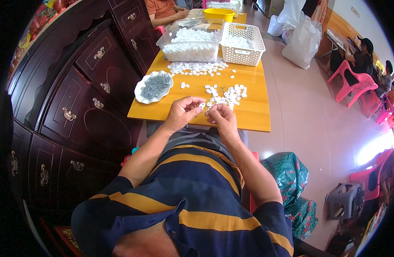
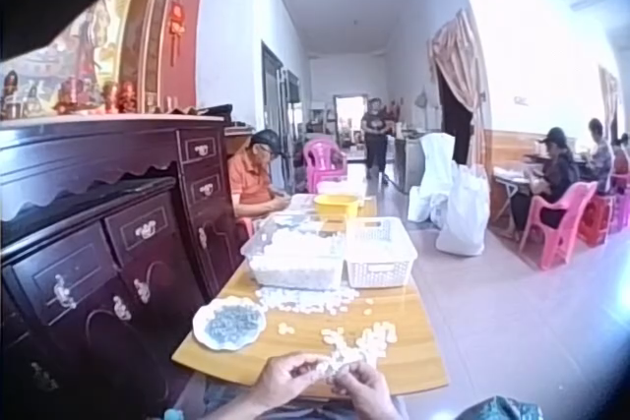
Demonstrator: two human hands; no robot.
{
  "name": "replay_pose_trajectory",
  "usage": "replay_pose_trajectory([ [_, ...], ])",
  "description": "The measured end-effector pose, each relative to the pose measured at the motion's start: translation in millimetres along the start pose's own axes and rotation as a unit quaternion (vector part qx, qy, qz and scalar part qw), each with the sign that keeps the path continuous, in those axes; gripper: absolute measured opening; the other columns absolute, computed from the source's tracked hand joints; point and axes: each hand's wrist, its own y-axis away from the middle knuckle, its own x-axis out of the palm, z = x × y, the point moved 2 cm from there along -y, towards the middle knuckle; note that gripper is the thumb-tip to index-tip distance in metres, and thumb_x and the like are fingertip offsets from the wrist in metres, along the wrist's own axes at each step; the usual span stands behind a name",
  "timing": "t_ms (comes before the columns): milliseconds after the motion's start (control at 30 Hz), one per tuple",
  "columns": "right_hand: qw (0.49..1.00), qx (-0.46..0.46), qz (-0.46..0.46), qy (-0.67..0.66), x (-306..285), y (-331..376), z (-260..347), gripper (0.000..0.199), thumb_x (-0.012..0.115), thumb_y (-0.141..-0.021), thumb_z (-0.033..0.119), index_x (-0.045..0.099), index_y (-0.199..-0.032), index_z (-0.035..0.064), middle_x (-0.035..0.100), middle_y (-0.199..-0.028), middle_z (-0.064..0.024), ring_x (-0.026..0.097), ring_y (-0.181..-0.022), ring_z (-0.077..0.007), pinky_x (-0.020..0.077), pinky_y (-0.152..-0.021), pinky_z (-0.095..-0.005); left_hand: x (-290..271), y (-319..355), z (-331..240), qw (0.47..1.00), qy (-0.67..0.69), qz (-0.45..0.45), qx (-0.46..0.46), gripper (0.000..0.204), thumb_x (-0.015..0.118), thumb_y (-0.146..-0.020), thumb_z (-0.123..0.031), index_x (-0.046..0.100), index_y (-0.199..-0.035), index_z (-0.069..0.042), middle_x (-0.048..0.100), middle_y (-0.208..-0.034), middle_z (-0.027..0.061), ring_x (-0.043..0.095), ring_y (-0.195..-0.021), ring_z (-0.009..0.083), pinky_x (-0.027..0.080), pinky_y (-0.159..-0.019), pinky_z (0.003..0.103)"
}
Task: Assemble small plastic components by manually inserting metal pins.
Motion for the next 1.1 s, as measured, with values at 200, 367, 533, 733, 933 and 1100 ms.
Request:
replay_pose_trajectory([
  [200, 1.000, -0.003, 0.006, -0.005, 0, 0, 0, 0.014, 0.066, -0.100, 0.017, 0.061, -0.104, 0.0047, 0.070, -0.094, -0.0051, 0.065, -0.081, -0.0105, 0.0506, -0.074, -0.0231, 2, 0, 0, 1.000, 0.007, 0.011, -0.004, 0.025, 0.071, -0.091, 0.002, 0.071, -0.116, 0.001, 0.074, -0.093, 0.0019, 0.064, -0.075, 0.0030, 0.054, -0.069, 0.020],
  [367, 1.000, -0.001, 0.008, -0.001, 0, 0, 0, 0.014, 0.066, -0.100, 0.017, 0.061, -0.103, 0.0050, 0.070, -0.094, -0.0044, 0.065, -0.082, -0.0102, 0.0507, -0.074, -0.0228, 1, 0, 0, 1.000, 0.005, 0.014, -0.004, 0.025, 0.070, -0.091, 0.002, 0.070, -0.116, 0.001, 0.074, -0.094, 0.0023, 0.065, -0.075, 0.0031, 0.054, -0.069, 0.020],
  [533, 1.000, -0.003, 0.009, 0.001, 2, 1, 1, 0.013, 0.066, -0.101, 0.017, 0.061, -0.103, 0.0050, 0.069, -0.094, -0.0039, 0.065, -0.082, -0.0101, 0.0510, -0.074, -0.0227, 2, 1, 5, 0.999, 0.037, 0.018, -0.020, 0.024, 0.070, -0.092, 0.001, 0.070, -0.117, 0.001, 0.074, -0.095, 0.0018, 0.064, -0.075, 0.0029, 0.054, -0.069, 0.020],
  [733, 1.000, -0.004, 0.015, 0.001, 2, 0, -1, 0.013, 0.066, -0.101, 0.017, 0.061, -0.103, 0.0054, 0.069, -0.093, -0.0038, 0.065, -0.079, -0.0100, 0.0516, -0.073, -0.0228, 3, 2, 7, 0.999, 0.039, 0.024, -0.026, 0.025, 0.070, -0.092, 0.001, 0.070, -0.117, 0.001, 0.074, -0.094, 0.0014, 0.064, -0.075, 0.0025, 0.054, -0.070, 0.020],
  [933, 1.000, 0.023, 0.008, 0.000, 4, 3, 3, 0.011, 0.066, -0.101, 0.019, 0.061, -0.104, 0.0092, 0.071, -0.092, -0.0022, 0.062, -0.074, -0.0073, 0.0500, -0.071, -0.0215, 3, 2, -1, 0.999, 0.019, 0.026, -0.018, 0.025, 0.071, -0.092, 0.001, 0.071, -0.116, 0.001, 0.075, -0.094, 0.0030, 0.067, -0.077, 0.0045, 0.055, -0.070, 0.021],
  [1100, 1.000, 0.024, 0.012, 0.000, 4, 3, 2, 0.012, 0.065, -0.101, 0.019, 0.061, -0.104, 0.0088, 0.071, -0.092, -0.0019, 0.063, -0.075, -0.0077, 0.0503, -0.071, -0.0216, 1, 2, -5, 0.999, 0.010, 0.038, -0.029, 0.023, 0.072, -0.092, 0.000, 0.072, -0.115, 0.001, 0.075, -0.094, 0.0027, 0.068, -0.082, 0.0052, 0.056, -0.077, 0.022],
])
